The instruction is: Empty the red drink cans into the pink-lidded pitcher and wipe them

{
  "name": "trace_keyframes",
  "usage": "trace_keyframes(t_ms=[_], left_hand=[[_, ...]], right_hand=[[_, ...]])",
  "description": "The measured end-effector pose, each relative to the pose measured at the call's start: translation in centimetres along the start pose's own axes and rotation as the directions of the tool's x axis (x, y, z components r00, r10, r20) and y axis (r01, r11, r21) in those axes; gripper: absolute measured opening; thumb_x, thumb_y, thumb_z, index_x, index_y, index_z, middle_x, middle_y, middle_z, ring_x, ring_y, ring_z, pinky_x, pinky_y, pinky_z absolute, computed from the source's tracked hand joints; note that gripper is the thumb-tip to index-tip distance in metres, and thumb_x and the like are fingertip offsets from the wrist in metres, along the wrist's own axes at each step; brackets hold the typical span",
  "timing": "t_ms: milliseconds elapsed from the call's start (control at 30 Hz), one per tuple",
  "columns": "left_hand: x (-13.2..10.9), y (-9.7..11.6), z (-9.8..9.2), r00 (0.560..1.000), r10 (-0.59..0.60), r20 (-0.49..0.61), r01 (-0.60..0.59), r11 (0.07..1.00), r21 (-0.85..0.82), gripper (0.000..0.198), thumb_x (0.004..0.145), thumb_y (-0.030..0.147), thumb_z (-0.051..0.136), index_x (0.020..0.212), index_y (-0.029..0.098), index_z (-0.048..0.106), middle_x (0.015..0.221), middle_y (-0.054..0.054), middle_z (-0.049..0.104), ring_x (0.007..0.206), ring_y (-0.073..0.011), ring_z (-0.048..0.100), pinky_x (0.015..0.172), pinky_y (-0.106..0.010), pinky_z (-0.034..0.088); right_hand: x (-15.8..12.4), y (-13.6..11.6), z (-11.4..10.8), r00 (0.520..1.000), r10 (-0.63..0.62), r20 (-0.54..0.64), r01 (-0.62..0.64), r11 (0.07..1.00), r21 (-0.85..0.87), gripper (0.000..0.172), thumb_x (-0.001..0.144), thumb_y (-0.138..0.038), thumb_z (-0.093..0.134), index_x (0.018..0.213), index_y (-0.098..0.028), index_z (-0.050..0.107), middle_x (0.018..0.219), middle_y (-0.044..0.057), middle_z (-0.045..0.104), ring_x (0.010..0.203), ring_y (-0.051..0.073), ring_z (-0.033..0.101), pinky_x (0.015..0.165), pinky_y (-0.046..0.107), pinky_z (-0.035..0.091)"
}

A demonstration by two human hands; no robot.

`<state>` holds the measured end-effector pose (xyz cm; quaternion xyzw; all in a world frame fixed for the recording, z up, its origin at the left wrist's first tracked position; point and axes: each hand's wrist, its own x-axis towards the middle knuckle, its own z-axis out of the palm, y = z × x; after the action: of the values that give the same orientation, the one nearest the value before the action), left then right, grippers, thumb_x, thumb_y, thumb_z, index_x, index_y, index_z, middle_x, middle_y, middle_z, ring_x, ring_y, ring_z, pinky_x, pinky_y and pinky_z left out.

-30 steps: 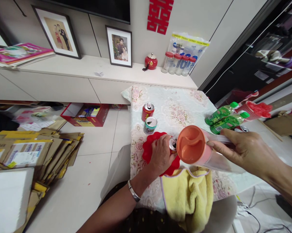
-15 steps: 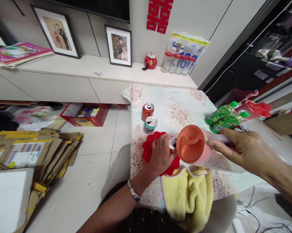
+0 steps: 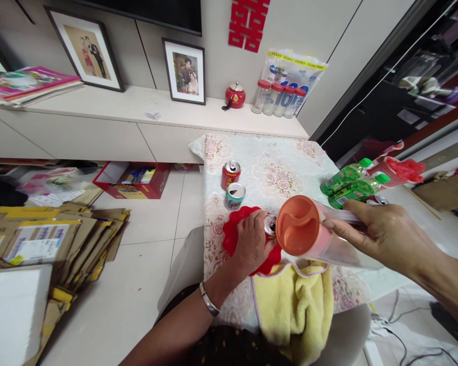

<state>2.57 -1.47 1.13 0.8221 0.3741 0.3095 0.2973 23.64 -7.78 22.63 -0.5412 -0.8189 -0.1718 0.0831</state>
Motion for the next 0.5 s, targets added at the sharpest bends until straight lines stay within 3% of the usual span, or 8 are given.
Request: trace_keyframes(t_ms=[167, 367, 500], left_hand=[[0.0, 0.0, 0.0, 1.000, 0.006, -0.013, -0.006, 1.000, 0.000, 0.069, 0.089, 0.020, 0.072, 0.148, 0.019, 0.037, 0.152, -0.023, 0.057, 0.146, -0.0382, 0.055, 0.114, -0.061, 0.047], [0.0, -0.2, 0.2, 0.999, 0.007, -0.042, -0.008, 1.000, -0.002, 0.068, 0.089, 0.022, 0.073, 0.148, 0.020, 0.038, 0.151, -0.022, 0.059, 0.145, -0.0380, 0.056, 0.113, -0.060, 0.048], [0.0, -0.5, 0.3, 0.998, 0.017, -0.063, -0.017, 1.000, -0.002, 0.068, 0.090, 0.025, 0.072, 0.148, 0.020, 0.038, 0.149, -0.022, 0.060, 0.141, -0.0380, 0.058, 0.110, -0.060, 0.050]], right_hand=[[-0.3, 0.2, 0.1, 0.999, 0.048, 0.023, -0.049, 0.998, 0.030, 0.067, 0.114, -0.063, 0.042, 0.065, -0.017, 0.046, 0.048, -0.004, 0.035, 0.038, 0.007, 0.035, 0.043, 0.025, 0.025], [-1.2, 0.8, 1.0, 0.949, 0.282, 0.141, -0.310, 0.914, 0.262, 0.074, 0.103, -0.077, 0.050, 0.064, -0.015, 0.051, 0.048, -0.002, 0.036, 0.041, 0.006, 0.031, 0.044, 0.024, 0.022], [-1.8, 0.9, 1.6, 0.911, 0.373, 0.174, -0.411, 0.855, 0.318, 0.077, 0.100, -0.082, 0.050, 0.063, -0.014, 0.049, 0.050, -0.001, 0.038, 0.044, 0.005, 0.032, 0.046, 0.021, 0.024]])
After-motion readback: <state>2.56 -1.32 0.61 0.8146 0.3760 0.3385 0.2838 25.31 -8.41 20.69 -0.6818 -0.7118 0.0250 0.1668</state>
